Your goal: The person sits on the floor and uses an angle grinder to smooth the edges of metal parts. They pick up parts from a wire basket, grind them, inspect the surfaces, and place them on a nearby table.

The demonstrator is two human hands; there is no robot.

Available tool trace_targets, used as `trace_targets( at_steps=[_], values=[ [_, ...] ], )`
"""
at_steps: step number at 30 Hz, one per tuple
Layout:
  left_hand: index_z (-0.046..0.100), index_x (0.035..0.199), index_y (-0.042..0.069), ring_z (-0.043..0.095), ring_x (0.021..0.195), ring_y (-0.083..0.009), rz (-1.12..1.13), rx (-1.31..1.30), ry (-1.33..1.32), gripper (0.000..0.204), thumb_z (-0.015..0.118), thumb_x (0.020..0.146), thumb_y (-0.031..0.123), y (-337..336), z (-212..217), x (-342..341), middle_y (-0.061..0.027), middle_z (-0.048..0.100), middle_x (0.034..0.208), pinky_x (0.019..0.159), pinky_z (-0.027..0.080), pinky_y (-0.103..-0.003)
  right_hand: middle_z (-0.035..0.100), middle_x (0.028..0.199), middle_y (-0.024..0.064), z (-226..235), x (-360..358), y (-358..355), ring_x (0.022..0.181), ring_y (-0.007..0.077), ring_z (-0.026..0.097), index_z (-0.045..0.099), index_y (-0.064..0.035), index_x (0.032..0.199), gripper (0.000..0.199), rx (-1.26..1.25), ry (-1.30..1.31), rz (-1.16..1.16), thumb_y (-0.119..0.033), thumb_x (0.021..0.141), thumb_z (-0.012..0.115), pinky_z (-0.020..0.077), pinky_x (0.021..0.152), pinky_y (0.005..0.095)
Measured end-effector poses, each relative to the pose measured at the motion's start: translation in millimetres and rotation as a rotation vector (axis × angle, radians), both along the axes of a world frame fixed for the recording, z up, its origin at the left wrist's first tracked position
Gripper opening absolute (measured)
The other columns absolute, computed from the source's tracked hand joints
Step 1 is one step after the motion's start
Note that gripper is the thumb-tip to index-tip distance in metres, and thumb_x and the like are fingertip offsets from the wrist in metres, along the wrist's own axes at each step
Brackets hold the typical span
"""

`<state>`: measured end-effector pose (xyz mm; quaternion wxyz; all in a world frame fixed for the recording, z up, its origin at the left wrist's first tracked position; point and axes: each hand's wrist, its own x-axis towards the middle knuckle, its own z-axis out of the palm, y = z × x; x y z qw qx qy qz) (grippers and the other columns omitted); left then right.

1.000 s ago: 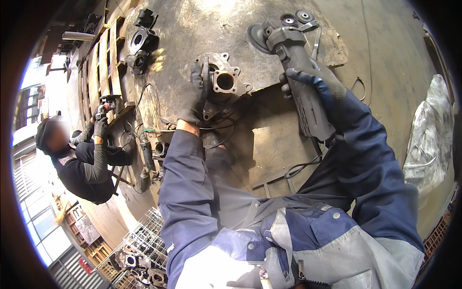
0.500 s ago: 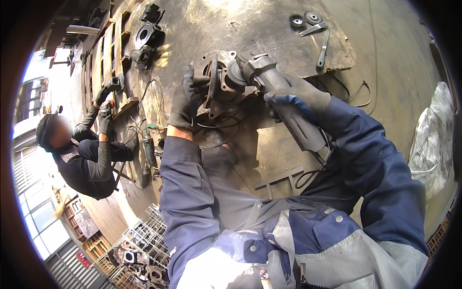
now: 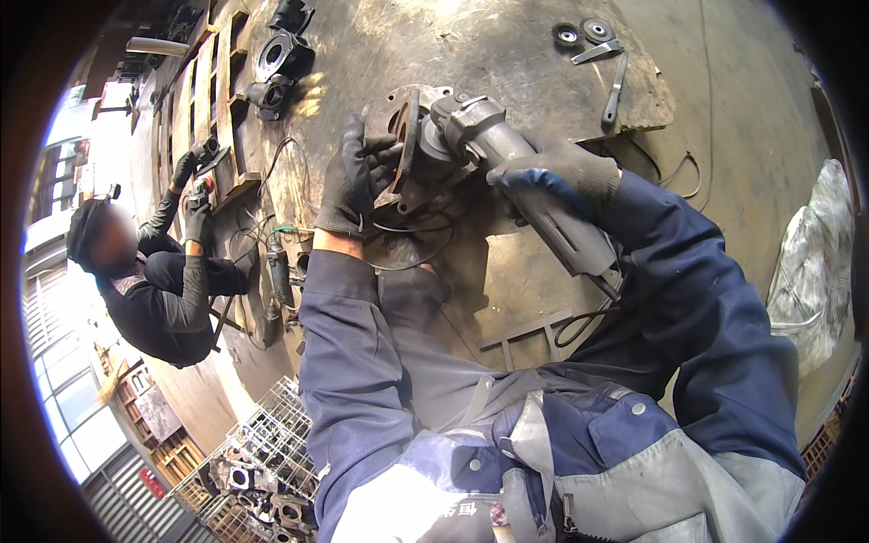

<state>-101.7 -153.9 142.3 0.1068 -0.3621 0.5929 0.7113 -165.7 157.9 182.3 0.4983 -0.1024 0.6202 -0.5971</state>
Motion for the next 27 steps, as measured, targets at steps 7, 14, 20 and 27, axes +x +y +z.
trace_targets(
  at_steps=[7, 14, 20, 27],
  values=[
    [0.065, 0.124, 0.000, 0.071, 0.090, -0.0211, -0.034, -0.015, 0.019, 0.081, 0.047, 0.101, 0.075, 0.8, 4.0, 4.7, -0.0118, 0.074, 0.109, 0.083, 0.057, -0.035, 0.071, 0.097, 0.0114, 18.6, 16.4, 14.8, 0.074, 0.0172, 0.071, 0.058, 0.0043, 0.127, 0.054, 0.024, -0.162, 0.126, -0.022, 0.087, 0.084, 0.0619, 0.065, 0.0332],
    [0.065, 0.123, -0.001, 0.070, 0.089, -0.0194, -0.039, -0.031, 0.006, 0.079, 0.049, 0.101, 0.073, -0.5, 1.1, 1.5, -0.0119, 0.074, 0.107, 0.082, 0.057, -0.033, 0.072, 0.096, 0.0107, 8.5, -0.5, 22.8, 0.078, 0.0182, 0.073, 0.059, 0.0047, 0.128, 0.055, 0.117, -0.081, 0.034, -0.021, 0.087, 0.085, 0.0647, 0.069, 0.0341],
    [0.066, 0.121, -0.002, 0.071, 0.088, -0.0195, -0.083, -0.100, 0.034, 0.077, 0.052, 0.101, 0.071, 1.7, 2.0, 2.3, -0.0117, 0.074, 0.105, 0.079, 0.058, -0.031, 0.071, 0.100, 0.0140, -33.3, -20.3, 10.0, 0.080, 0.0255, 0.074, 0.056, -0.0023, 0.132, 0.050, -0.190, -0.259, 0.012, -0.027, 0.095, 0.078, 0.0646, 0.070, 0.0413],
    [0.067, 0.126, -0.006, 0.071, 0.092, -0.0219, -0.140, -0.226, 0.047, 0.078, 0.054, 0.101, 0.067, 5.9, 3.8, 1.8, -0.0162, 0.074, 0.111, 0.083, 0.058, -0.033, 0.070, 0.112, 0.0164, -60.9, -8.6, 39.3, 0.096, 0.0288, 0.074, 0.056, -0.0011, 0.136, 0.057, -0.189, -0.557, -0.132, -0.040, 0.098, 0.074, 0.0638, 0.086, 0.0437]
  ],
)
